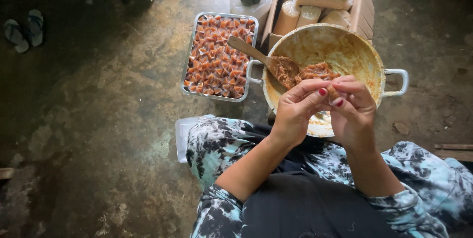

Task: Portioning a thick brown paste into small plastic wraps and folding them to seal.

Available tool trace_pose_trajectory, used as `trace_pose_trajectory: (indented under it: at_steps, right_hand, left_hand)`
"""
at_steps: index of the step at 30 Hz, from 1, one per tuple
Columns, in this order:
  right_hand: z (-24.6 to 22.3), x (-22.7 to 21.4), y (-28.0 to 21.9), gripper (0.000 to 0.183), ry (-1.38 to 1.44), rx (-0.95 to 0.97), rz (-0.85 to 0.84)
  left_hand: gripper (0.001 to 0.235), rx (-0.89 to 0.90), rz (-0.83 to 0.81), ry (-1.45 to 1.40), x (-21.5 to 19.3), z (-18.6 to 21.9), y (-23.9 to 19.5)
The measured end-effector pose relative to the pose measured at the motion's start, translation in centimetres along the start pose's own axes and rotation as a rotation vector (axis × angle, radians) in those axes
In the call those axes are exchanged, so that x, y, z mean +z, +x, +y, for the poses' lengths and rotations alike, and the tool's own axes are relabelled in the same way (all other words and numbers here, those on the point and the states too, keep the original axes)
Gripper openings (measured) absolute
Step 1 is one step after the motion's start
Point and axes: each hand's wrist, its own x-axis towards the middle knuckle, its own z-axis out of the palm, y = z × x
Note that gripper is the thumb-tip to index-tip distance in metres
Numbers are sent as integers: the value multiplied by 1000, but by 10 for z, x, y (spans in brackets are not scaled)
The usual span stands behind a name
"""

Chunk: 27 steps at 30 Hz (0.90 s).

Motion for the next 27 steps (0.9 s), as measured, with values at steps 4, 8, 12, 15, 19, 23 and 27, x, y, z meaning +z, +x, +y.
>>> trace_pose_trajectory:
  at_steps: [4, 8, 12, 15, 19, 23, 27]
  right_hand:
    - [-6, 9, 1, 21, -85, -45, 14]
    - [-13, 21, -1, 18, -78, -48, 19]
    - [-19, 26, -2, 18, -59, -53, 12]
    - [-20, 31, -3, 18, -28, -69, 7]
    - [-23, 42, -7, 16, -64, -83, 36]
    - [-26, 50, -9, 14, -67, -90, 51]
    - [-25, 53, -11, 9, -69, -93, 63]
  left_hand:
    - [19, 47, -32, -13, 2, 0, -3]
    - [19, 128, -56, 33, 1, 3, -5]
    - [18, 184, -92, 57, 2, 6, -6]
    - [25, 246, -101, 84, 7, 4, -11]
    - [19, 309, -116, 135, 13, 7, -15]
    - [19, 366, -111, 138, 18, 7, -17]
    - [18, 374, -110, 147, 18, 9, -20]
